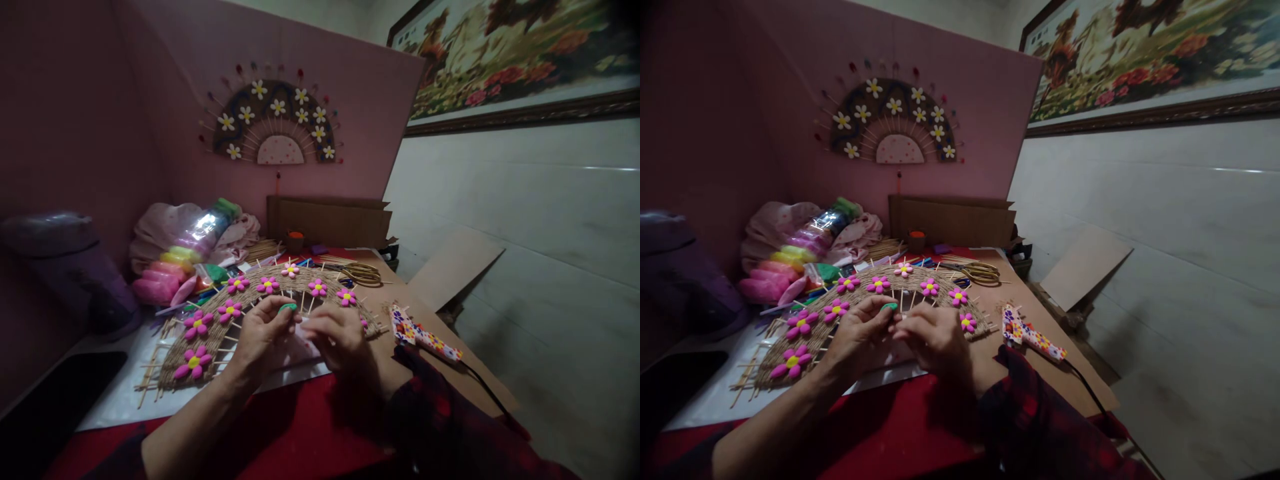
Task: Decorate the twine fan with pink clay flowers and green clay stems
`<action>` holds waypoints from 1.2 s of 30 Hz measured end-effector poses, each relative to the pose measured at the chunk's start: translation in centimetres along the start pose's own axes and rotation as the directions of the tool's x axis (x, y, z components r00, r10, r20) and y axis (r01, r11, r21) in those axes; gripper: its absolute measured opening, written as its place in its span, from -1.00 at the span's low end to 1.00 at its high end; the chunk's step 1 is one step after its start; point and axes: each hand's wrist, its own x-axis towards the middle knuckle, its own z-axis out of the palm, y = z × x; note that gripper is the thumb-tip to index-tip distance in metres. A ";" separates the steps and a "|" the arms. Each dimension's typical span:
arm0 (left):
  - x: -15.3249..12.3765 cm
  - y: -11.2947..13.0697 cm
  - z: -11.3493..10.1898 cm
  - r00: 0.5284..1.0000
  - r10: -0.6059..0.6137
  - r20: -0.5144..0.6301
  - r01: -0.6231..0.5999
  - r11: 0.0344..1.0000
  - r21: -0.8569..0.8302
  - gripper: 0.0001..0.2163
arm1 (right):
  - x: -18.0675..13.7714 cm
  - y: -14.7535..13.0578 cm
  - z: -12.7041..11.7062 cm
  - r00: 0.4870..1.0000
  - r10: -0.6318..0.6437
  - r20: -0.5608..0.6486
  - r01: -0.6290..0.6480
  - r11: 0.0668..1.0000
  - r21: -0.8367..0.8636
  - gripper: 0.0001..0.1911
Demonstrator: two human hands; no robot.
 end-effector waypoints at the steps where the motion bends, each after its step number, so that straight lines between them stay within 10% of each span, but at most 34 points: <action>1: 0.0 0.1 0.0 0.999 0.028 -0.020 -0.028 1.000 0.002 -0.69 | 0.1 -0.4 -0.1 0.994 -0.107 0.026 0.107 0.994 -0.012 -0.84; 8: -0.1 -0.1 0.0 0.993 0.108 -0.053 -0.096 0.976 0.193 -0.70 | 0.4 -2.5 -0.6 0.883 -0.391 0.261 0.438 0.886 -0.154 -0.74; 19: -1.0 0.0 0.6 0.991 0.128 0.028 -0.128 0.901 0.414 -0.70 | 0.6 -2.0 -0.7 0.903 -0.363 0.229 0.405 0.899 -0.169 -0.76; 36: -0.1 -0.8 -0.2 0.993 -0.107 0.046 0.102 0.991 0.089 -0.60 | -0.4 -0.5 0.5 0.991 -0.051 0.126 0.066 0.991 -0.115 -0.80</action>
